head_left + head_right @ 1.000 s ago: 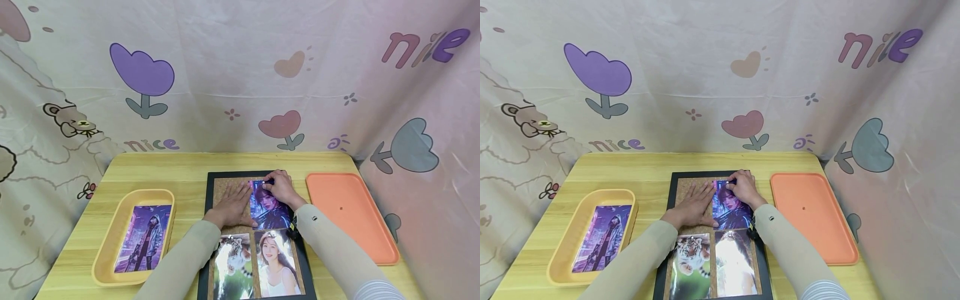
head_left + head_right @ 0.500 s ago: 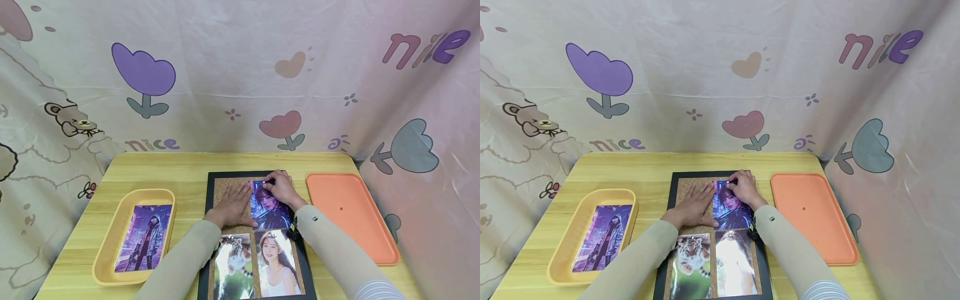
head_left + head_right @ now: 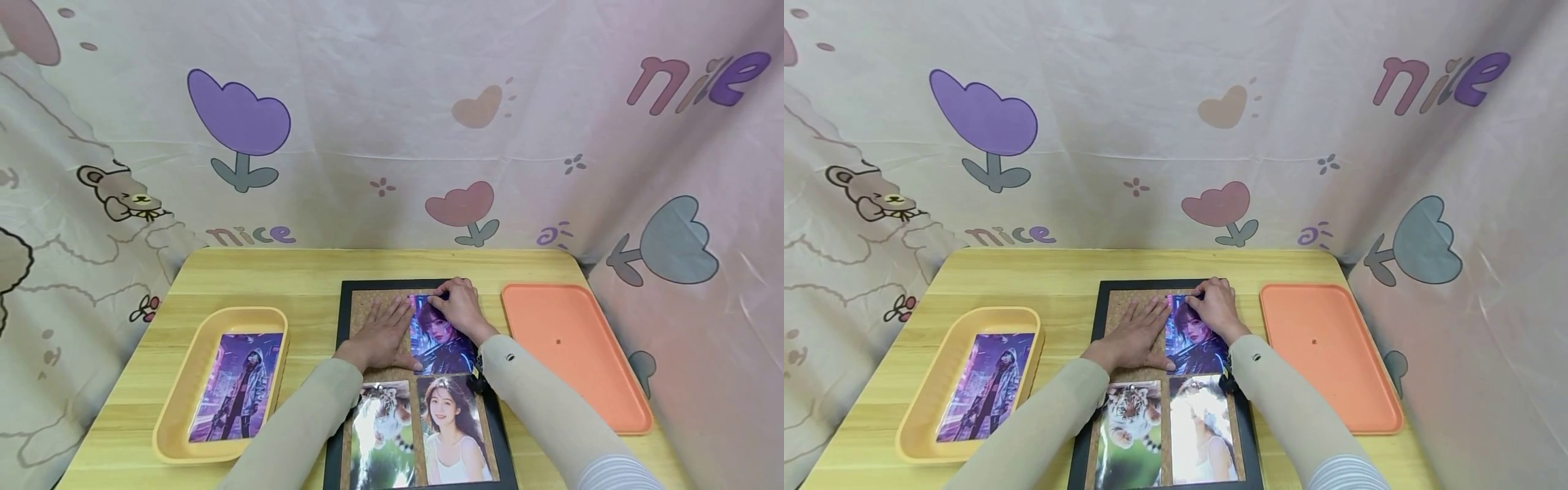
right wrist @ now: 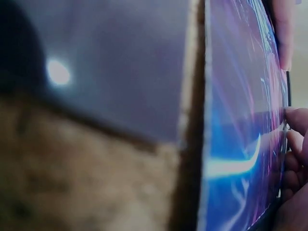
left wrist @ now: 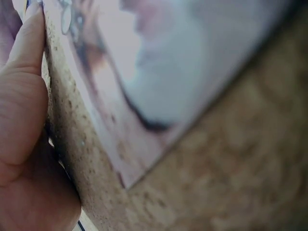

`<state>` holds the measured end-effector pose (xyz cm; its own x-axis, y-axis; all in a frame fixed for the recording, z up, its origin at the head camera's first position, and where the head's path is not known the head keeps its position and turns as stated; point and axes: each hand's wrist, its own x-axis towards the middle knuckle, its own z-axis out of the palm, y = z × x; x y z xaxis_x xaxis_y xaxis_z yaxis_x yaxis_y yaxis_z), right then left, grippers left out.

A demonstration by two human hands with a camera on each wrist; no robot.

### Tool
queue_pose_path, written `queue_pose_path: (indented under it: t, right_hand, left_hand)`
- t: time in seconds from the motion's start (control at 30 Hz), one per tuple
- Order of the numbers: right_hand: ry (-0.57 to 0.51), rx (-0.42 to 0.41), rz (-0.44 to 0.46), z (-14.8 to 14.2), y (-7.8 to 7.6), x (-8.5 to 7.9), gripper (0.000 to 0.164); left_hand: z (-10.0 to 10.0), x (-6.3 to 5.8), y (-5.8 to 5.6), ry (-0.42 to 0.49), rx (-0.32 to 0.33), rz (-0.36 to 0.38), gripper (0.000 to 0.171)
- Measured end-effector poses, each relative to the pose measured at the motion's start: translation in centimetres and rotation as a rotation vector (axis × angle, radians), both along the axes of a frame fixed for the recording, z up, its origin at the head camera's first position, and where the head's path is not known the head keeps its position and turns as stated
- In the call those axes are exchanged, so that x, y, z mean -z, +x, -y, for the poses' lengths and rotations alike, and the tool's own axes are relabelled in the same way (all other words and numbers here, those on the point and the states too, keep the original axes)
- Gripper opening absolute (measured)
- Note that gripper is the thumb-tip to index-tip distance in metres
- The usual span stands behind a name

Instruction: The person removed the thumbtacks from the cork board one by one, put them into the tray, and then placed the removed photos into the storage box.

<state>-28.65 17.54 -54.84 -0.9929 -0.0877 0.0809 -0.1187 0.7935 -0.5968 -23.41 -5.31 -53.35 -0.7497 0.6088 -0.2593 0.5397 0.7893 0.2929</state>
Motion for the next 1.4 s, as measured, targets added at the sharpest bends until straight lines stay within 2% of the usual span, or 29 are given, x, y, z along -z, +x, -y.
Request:
queue_pose_path:
  t: [0.2, 0.43, 0.7, 0.83, 1.0, 1.2, 1.4]
  right_hand:
    - [0.019, 0.004, -0.002, 0.2, 0.0, -0.2, 0.022]
    - [0.022, -0.003, 0.004, 0.3, 0.0, -0.3, 0.020]
    - [0.004, -0.002, -0.004, 0.1, 0.0, -0.1, 0.021]
    - [-0.022, 0.009, -0.009, 0.0, -0.1, 0.0, 0.020]
    - [-0.044, 0.027, -0.011, -0.2, -0.1, 0.1, 0.020]
    - [0.024, 0.028, -0.014, 0.4, -0.1, -0.3, 0.026]
    - [0.061, 0.044, -0.021, 0.9, -0.1, -0.5, 0.024]
  left_hand:
    - [-0.1, 0.3, 0.0, 0.020, -0.012, 0.013, 0.123]
    - [0.0, -0.3, 0.1, -0.011, -0.004, -0.006, 0.123]
    - [0.0, 0.4, -0.1, 0.020, -0.011, 0.005, 0.124]
    - [0.1, 0.1, 0.0, -0.018, -0.001, -0.017, 0.123]
    - [0.1, -0.1, 0.1, -0.021, -0.001, -0.023, 0.123]
    - [0.1, -0.1, 0.1, -0.032, -0.003, -0.017, 0.123]
    - [0.1, -0.1, 0.1, -0.042, 0.006, -0.029, 0.123]
